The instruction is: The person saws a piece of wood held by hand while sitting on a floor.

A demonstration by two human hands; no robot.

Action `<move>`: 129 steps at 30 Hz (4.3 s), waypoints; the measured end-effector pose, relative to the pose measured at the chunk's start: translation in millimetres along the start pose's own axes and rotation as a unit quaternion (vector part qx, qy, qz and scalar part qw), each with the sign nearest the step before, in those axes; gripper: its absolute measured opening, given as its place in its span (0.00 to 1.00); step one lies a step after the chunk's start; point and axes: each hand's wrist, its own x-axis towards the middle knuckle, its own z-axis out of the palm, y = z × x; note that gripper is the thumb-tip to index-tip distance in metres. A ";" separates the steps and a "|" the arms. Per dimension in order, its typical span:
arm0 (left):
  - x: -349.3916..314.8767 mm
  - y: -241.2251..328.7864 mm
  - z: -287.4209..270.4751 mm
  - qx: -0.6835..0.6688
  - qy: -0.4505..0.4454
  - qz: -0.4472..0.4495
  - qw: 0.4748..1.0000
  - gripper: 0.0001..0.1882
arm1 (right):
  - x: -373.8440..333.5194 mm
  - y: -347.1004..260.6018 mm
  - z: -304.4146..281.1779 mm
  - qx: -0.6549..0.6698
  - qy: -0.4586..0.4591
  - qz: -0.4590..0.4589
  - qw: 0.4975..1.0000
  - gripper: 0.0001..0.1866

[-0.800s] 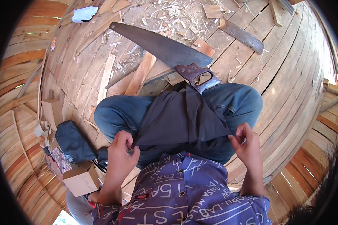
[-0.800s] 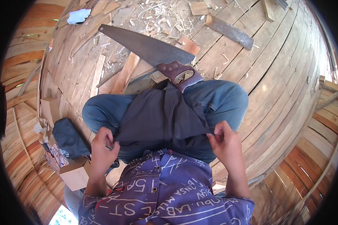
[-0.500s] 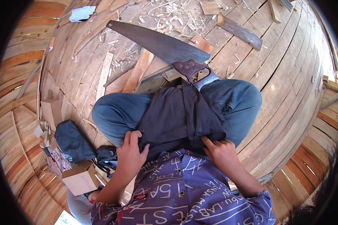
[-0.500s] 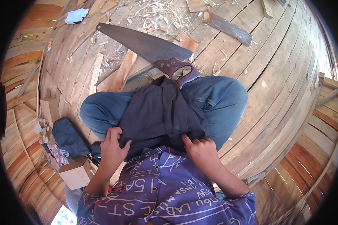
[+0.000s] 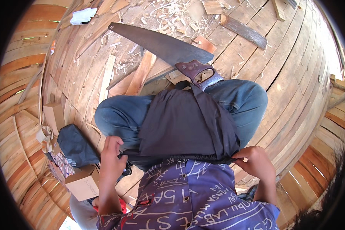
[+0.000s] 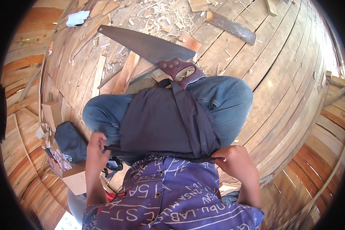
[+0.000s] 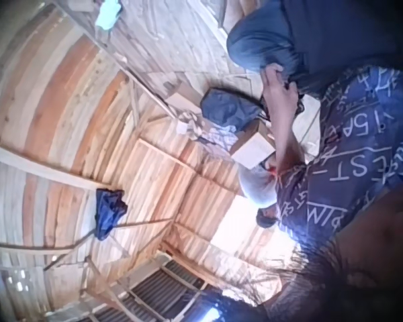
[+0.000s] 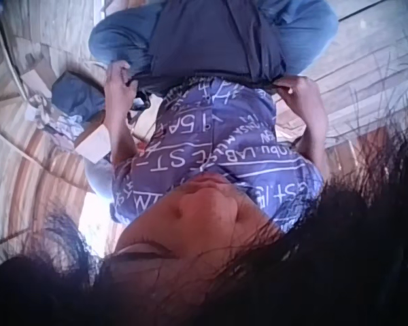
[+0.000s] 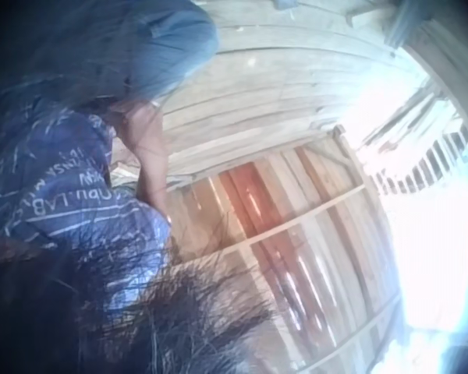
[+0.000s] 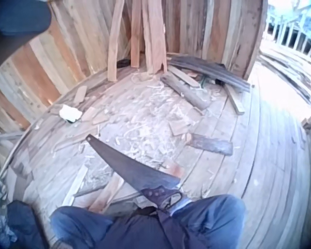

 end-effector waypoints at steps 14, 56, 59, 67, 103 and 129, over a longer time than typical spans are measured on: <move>-4.1 56.2 17.3 0.039 -0.103 0.279 0.954 0.22 | 46.1 -45.3 26.0 0.067 0.082 -0.207 0.973 0.08; 282.6 27.9 74.0 0.225 -0.048 -0.068 0.971 0.45 | 237.9 -10.0 4.5 -0.024 0.222 -0.265 0.938 0.17; 283.4 27.3 77.4 0.245 -0.025 -0.052 0.968 0.46 | 234.7 -11.0 6.2 0.140 0.174 -0.142 0.964 0.16; 285.5 24.2 75.0 0.239 -0.033 -0.061 0.969 0.43 | 248.0 -16.0 -9.2 0.071 0.236 -0.093 0.965 0.21; 288.4 25.7 85.3 0.228 -0.050 -0.068 0.970 0.44 | 195.0 -34.8 -17.6 -0.007 0.273 -0.056 0.960 0.19; 283.8 34.9 79.1 0.189 -0.127 -0.079 0.971 0.42 | 205.3 -26.3 -10.3 -0.059 0.267 -0.063 0.960 0.18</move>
